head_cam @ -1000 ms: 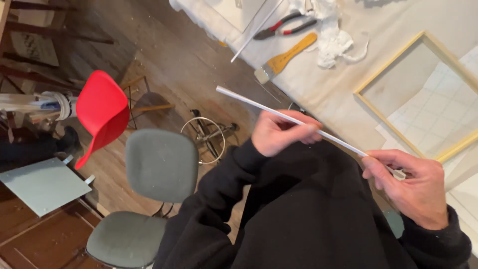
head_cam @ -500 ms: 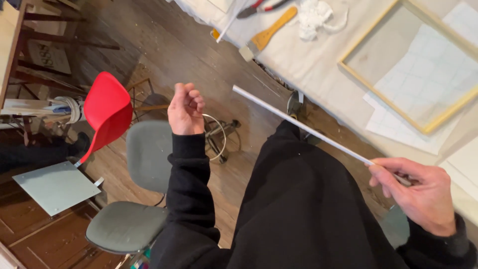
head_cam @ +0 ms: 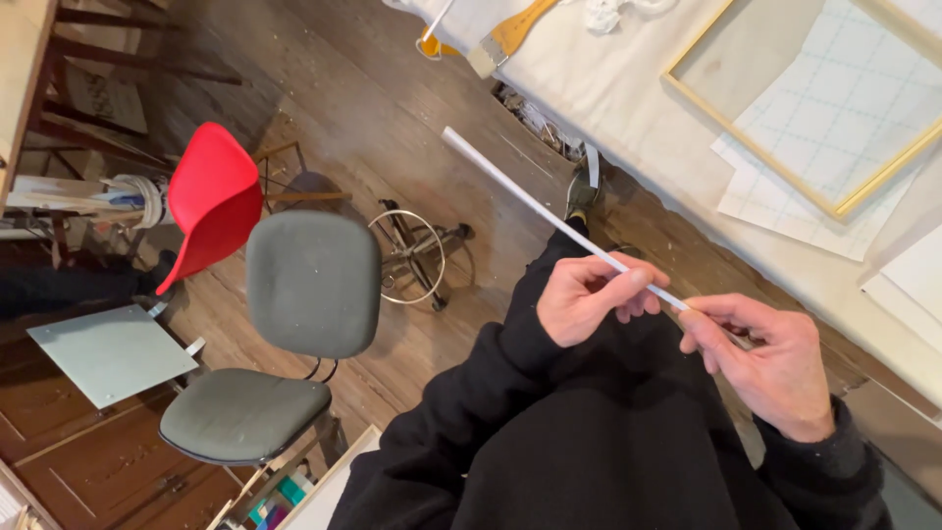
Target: Cleaning a glass pane and cutting a plastic spacer for a picture frame.
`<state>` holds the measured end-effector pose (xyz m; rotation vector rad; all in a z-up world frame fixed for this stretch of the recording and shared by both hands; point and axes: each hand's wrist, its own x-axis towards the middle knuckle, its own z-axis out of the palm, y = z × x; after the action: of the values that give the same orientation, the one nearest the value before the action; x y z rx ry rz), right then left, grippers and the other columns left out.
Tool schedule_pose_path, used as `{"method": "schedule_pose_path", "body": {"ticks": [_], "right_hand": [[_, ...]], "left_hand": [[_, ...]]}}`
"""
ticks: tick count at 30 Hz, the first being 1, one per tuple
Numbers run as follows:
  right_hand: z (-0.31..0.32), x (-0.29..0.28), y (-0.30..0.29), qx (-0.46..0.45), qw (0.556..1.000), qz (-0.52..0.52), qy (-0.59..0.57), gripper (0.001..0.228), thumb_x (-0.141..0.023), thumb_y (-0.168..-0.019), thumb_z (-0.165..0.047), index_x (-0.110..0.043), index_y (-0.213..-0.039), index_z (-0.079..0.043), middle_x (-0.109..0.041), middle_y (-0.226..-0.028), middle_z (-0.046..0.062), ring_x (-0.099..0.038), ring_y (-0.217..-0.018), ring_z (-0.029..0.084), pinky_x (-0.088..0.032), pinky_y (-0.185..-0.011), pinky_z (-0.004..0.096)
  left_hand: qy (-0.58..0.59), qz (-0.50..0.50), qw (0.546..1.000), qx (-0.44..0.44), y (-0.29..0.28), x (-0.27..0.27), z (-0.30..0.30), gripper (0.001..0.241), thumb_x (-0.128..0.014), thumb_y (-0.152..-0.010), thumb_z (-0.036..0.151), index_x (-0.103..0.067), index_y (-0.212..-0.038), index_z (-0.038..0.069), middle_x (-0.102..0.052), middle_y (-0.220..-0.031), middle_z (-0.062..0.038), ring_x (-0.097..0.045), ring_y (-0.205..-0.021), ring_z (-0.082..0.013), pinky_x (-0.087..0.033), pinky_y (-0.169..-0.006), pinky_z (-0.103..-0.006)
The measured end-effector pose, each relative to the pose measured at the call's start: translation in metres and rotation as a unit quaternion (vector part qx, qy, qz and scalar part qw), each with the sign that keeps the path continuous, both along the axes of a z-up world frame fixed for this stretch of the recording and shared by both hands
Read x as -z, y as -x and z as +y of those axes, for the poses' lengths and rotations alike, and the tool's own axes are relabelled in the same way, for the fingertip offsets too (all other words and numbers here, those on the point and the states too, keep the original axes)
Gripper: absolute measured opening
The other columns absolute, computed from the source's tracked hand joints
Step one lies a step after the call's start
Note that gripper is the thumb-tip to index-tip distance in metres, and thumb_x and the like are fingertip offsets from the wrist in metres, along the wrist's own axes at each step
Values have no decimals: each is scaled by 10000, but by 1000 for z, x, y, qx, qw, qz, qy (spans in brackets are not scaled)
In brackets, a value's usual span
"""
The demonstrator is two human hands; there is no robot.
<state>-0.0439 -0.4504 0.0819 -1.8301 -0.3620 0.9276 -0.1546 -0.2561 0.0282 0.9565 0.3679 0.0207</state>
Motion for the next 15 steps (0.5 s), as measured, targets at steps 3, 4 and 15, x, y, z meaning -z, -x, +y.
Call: {"method": "schedule_pose_path", "body": {"ticks": [3,4,15], "right_hand": [[-16,3,6,6,1000,-8,18,167,-702,-935,-109,-776,-1052,-16,-711,-690,36,-550,-539,67,-452,-496,225],[-21,4,7,7,1000,-2,12,165,-701,-936,-107,-776,-1048,-12,-710,-697,37,-548,-549,64,-452,-500,223],[-61,13,20,19,999,27,-16,178,-697,-931,-90,-778,-1056,8,-720,-726,61,-559,-577,72,-464,-529,217]], "left_hand": [[-22,-1,999,48,3,-13,22,262,-562,-1118,170,-718,-1194,-25,-744,-936,-48,-663,-810,-76,-536,-713,-229],[-50,2,998,41,5,-13,29,263,-563,-1109,158,-724,-1172,-41,-757,-923,-72,-677,-783,-88,-549,-706,-235],[-166,-18,985,-46,24,-56,96,257,-586,-1095,132,-731,-1122,-79,-768,-890,-129,-708,-761,-144,-584,-717,-292]]}}
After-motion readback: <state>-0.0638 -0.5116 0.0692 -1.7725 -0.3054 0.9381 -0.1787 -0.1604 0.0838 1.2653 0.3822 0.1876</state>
